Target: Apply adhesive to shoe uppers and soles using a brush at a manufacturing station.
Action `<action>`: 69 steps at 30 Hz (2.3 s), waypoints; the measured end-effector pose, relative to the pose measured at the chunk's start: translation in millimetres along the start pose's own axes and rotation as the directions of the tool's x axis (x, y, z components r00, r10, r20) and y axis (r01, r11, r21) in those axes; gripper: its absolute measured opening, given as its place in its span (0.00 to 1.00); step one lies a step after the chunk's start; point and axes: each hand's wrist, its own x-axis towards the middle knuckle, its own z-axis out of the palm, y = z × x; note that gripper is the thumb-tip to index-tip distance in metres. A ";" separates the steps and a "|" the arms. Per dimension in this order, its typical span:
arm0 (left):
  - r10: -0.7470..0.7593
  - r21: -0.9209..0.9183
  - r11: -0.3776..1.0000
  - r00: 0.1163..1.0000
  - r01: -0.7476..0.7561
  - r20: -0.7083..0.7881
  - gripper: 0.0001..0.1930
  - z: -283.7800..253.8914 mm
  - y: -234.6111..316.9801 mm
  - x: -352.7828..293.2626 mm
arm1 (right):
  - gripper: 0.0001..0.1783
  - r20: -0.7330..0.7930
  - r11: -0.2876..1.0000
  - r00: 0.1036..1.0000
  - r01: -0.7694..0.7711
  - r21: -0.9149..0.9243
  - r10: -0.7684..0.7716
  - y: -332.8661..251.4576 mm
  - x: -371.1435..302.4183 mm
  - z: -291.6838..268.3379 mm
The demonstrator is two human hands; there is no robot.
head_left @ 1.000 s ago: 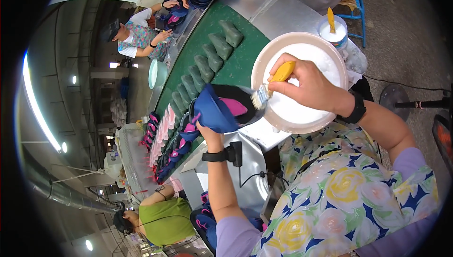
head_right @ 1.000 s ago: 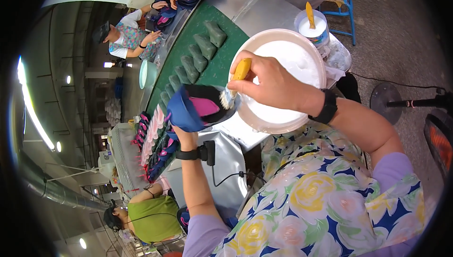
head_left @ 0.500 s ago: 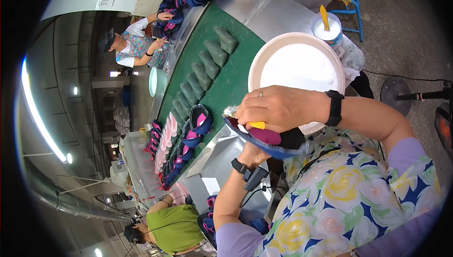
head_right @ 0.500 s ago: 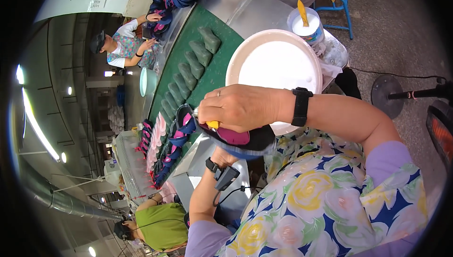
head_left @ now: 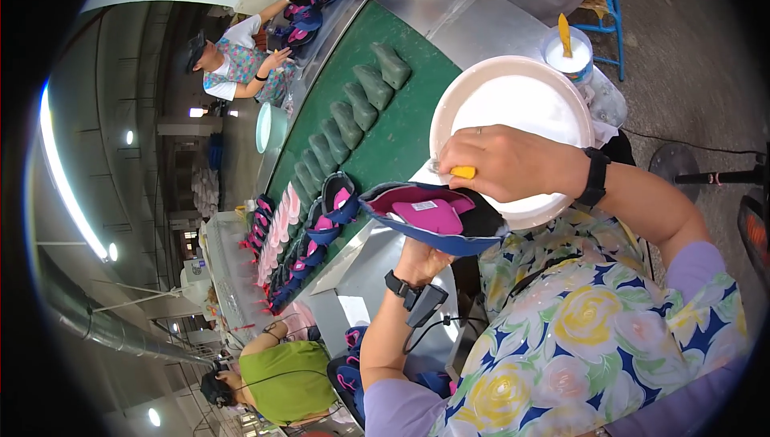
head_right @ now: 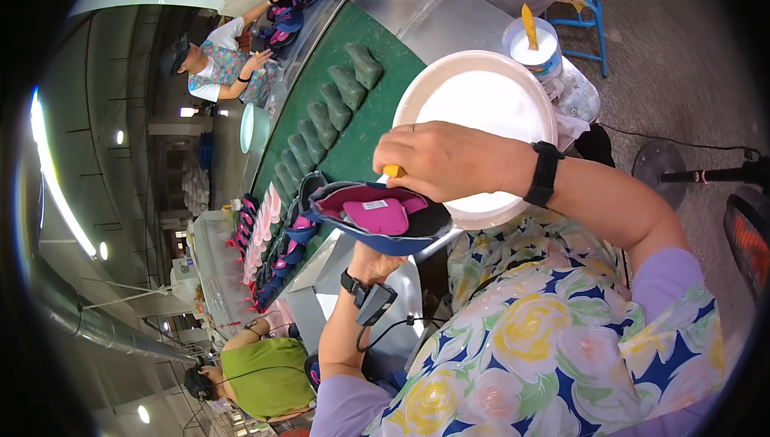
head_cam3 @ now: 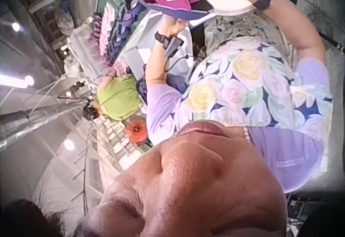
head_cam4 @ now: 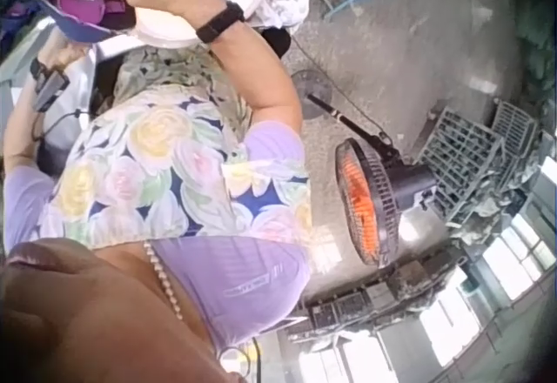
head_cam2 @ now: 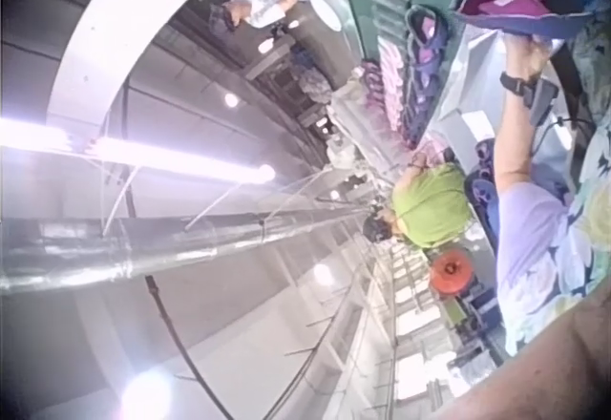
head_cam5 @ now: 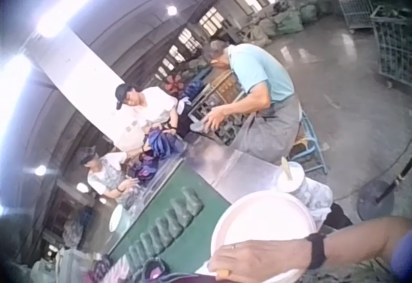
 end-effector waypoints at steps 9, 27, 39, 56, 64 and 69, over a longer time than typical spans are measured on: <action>0.005 0.022 1.000 1.000 -0.004 -0.027 0.09 1.0 -19.2 8.9 | 0.11 0.003 0.989 0.995 0.095 0.111 -0.096 -4.1 4.1 12.9; 0.347 0.129 0.935 0.926 -0.329 -0.147 0.16 -22.0 12.9 -10.8 | 0.14 0.327 0.803 0.837 -0.529 0.275 0.439 1.4 -2.7 -18.8; 0.571 0.419 0.768 0.814 -0.484 -0.108 0.19 -69.3 -0.2 -29.7 | 0.11 0.149 0.954 0.979 -0.171 0.248 0.136 -13.4 1.2 -22.0; 0.792 0.735 0.435 0.609 -0.521 -0.037 0.26 -111.2 5.5 1.0 | 0.11 0.004 0.840 0.948 -0.285 0.461 0.319 -55.3 5.1 -7.1; 0.877 0.833 0.219 0.477 -0.508 0.060 0.29 -143.1 26.3 1.4 | 0.11 0.094 0.889 0.939 -0.343 0.304 0.330 -30.6 -8.6 -0.6; 0.874 0.268 0.477 0.421 -0.837 -0.243 0.27 -227.9 82.3 35.1 | 0.10 -0.072 0.844 0.859 -0.478 0.241 0.507 -17.4 -20.4 -45.7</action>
